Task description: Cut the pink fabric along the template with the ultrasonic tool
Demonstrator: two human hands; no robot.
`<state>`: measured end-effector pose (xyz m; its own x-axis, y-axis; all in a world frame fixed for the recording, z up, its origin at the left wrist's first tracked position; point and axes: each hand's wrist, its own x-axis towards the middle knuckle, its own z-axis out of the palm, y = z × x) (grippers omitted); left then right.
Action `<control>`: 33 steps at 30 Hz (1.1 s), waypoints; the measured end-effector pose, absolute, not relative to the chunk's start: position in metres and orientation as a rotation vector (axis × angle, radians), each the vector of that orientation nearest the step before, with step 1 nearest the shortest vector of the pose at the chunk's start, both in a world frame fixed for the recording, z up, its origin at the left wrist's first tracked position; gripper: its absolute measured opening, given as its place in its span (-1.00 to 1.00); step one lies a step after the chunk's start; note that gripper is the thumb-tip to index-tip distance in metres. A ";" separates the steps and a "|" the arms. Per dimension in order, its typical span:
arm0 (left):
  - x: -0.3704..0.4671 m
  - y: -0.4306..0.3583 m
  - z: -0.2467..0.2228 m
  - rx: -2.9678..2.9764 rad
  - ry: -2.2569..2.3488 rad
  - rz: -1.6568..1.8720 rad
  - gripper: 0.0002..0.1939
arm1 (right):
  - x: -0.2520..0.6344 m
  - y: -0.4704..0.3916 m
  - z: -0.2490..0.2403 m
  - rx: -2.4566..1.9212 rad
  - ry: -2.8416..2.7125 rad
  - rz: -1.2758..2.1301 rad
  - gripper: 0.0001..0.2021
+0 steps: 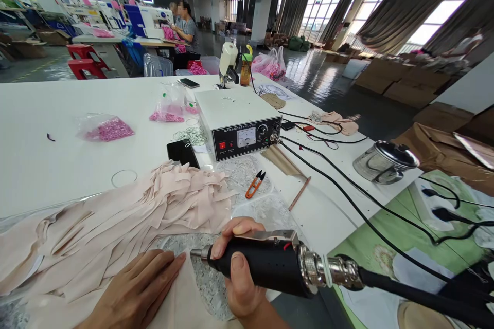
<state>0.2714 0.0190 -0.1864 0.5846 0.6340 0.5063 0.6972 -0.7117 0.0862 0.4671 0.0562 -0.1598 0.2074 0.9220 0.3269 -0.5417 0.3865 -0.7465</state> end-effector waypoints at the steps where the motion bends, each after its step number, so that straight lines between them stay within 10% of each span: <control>1: 0.271 0.018 -0.187 -2.691 -1.136 -0.783 -0.67 | 0.466 0.056 -0.162 -0.540 -0.871 1.093 -0.84; 33: 0.272 0.015 -0.190 -2.688 -1.144 -0.763 -0.69 | 0.457 0.058 -0.163 -0.535 -0.978 1.071 -0.88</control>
